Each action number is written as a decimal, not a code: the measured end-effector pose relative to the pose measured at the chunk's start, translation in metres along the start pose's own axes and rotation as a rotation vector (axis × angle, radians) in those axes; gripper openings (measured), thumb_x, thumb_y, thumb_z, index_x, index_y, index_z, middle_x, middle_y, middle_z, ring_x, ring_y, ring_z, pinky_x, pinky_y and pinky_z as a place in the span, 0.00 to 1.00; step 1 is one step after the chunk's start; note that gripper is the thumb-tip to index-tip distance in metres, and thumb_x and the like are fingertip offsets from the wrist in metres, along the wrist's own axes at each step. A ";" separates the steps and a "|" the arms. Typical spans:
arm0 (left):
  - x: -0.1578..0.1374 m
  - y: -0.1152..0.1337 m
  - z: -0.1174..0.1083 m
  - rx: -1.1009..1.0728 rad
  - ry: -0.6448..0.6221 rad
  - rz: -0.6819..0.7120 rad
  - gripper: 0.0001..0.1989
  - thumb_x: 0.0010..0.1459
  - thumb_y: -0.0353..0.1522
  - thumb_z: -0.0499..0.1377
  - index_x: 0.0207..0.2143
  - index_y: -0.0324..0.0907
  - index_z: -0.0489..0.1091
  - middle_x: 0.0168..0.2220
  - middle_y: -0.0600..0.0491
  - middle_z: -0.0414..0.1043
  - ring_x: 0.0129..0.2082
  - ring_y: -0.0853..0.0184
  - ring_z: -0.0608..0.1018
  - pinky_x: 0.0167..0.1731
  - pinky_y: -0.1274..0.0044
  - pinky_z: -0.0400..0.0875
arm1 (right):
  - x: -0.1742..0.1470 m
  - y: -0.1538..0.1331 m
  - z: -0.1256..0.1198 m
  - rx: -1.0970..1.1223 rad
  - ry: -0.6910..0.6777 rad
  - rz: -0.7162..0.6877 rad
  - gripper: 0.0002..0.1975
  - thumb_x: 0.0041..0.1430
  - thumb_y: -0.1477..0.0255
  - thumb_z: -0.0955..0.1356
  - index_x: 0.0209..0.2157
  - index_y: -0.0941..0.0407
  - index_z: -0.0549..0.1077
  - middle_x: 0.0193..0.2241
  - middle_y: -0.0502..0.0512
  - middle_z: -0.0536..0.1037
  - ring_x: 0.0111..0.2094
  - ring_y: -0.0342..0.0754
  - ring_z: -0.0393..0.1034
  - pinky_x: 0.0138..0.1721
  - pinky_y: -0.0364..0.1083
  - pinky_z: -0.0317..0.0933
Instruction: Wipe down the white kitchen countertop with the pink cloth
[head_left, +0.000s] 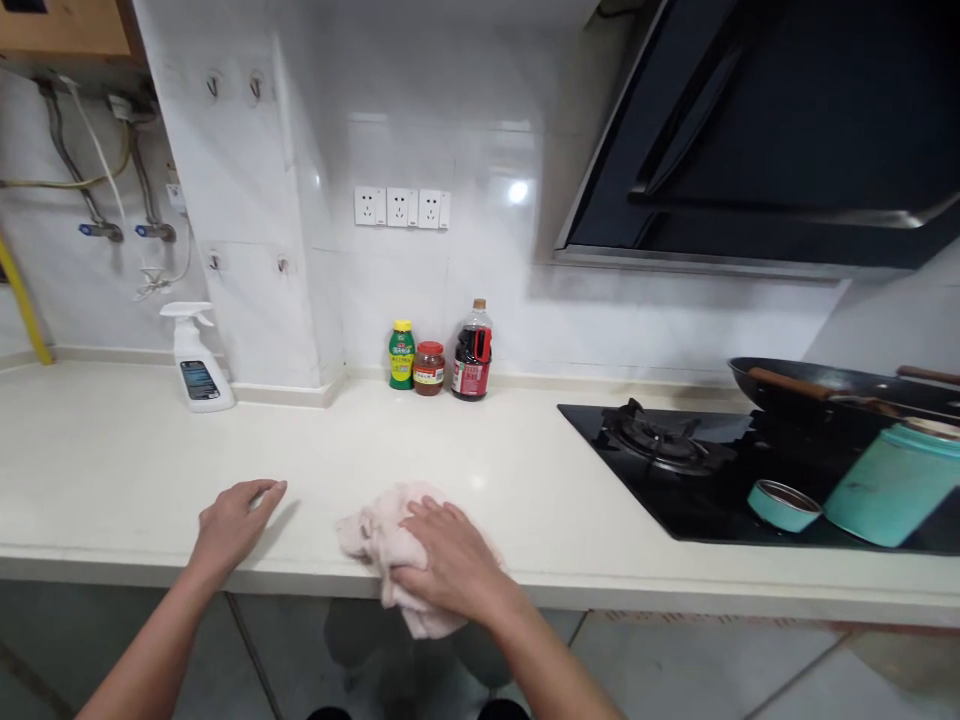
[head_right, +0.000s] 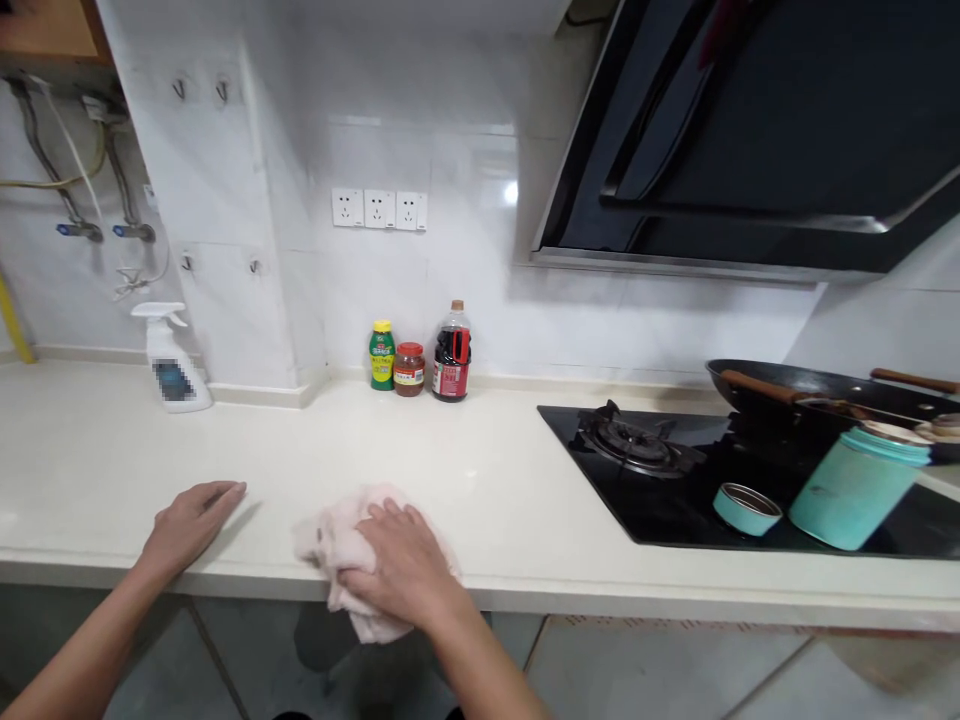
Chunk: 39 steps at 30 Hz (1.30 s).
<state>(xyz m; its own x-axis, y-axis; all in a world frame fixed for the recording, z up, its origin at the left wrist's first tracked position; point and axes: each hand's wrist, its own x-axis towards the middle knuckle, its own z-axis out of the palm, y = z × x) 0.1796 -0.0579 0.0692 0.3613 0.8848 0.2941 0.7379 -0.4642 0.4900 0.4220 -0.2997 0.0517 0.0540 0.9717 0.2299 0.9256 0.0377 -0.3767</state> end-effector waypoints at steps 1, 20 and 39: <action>0.000 0.000 0.000 0.007 -0.008 -0.001 0.30 0.57 0.52 0.48 0.46 0.42 0.77 0.54 0.44 0.78 0.58 0.46 0.74 0.59 0.58 0.63 | -0.009 0.013 -0.009 -0.004 -0.005 0.062 0.29 0.65 0.55 0.69 0.62 0.52 0.67 0.68 0.57 0.56 0.69 0.58 0.44 0.68 0.60 0.39; -0.003 0.006 -0.005 0.035 -0.037 -0.032 0.31 0.62 0.51 0.47 0.51 0.40 0.76 0.56 0.45 0.77 0.57 0.50 0.75 0.57 0.65 0.66 | -0.247 0.236 -0.055 -0.689 0.439 0.273 0.30 0.67 0.57 0.59 0.64 0.57 0.59 0.63 0.65 0.64 0.65 0.63 0.55 0.63 0.68 0.49; 0.006 0.001 0.003 0.143 -0.082 0.057 0.29 0.62 0.50 0.47 0.49 0.42 0.77 0.56 0.46 0.76 0.58 0.47 0.73 0.56 0.58 0.65 | -0.268 0.243 -0.083 -0.692 0.300 -0.027 0.33 0.66 0.70 0.64 0.69 0.59 0.50 0.65 0.69 0.59 0.66 0.61 0.52 0.62 0.62 0.56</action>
<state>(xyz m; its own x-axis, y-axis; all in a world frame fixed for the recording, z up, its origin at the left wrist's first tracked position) 0.1848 -0.0526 0.0690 0.4456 0.8605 0.2470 0.7864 -0.5081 0.3512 0.6632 -0.5703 -0.0273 0.0357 0.8638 0.5026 0.9467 -0.1903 0.2598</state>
